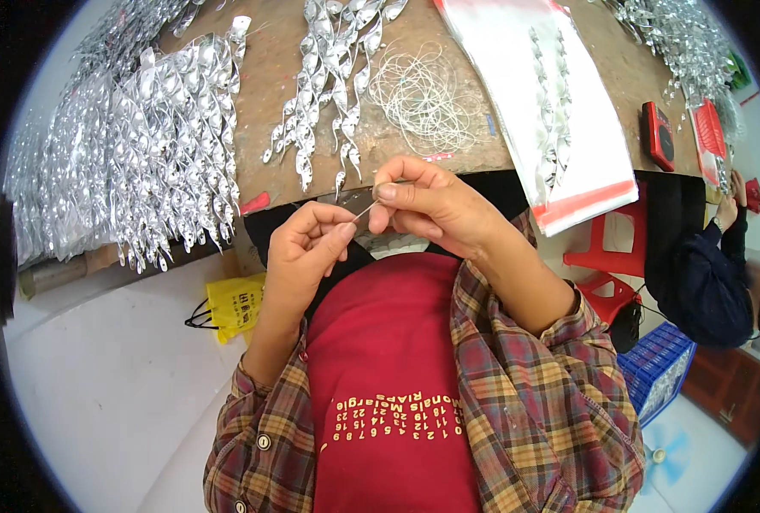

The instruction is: Assembling silver tinsel decorations by manually attaching leaf-like components to a string.

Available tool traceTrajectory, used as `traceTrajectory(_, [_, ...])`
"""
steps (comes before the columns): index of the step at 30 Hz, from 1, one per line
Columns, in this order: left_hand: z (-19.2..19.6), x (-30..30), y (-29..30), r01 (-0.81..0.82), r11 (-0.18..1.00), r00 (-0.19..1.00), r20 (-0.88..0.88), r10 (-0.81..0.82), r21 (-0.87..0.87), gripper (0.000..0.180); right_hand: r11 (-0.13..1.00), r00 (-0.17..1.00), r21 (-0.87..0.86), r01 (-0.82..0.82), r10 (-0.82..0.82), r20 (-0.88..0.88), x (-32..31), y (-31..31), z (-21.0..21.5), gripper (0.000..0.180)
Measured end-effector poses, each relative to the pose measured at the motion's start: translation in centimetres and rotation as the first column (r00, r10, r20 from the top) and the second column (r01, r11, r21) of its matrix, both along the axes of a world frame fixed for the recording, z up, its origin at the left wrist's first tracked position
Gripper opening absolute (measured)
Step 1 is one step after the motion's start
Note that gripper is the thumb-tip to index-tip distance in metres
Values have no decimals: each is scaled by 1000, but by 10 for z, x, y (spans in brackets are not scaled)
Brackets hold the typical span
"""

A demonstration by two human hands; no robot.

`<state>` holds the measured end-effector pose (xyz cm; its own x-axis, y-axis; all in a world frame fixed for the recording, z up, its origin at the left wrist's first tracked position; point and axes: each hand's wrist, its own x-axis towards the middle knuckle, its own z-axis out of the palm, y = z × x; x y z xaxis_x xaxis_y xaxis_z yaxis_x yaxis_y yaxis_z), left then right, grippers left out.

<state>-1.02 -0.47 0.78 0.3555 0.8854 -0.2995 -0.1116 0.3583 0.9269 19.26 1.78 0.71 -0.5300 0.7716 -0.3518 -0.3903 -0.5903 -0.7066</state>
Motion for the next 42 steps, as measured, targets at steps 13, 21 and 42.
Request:
traceTrajectory(13, [0,1,0,-75,992,979,-182,92,100,9,588,464,747,-310,-592,659,-1,-7,40,16])
traceTrajectory(21, [7,8,-2,-68,985,980,-176,96,156,9,317,442,756,-572,-658,610,-15,-11,23,17])
traceTrajectory(42, [1,17,-3,-200,977,941,264,214,-79,19,955,957,280,99,-169,237,-18,-8,22,5])
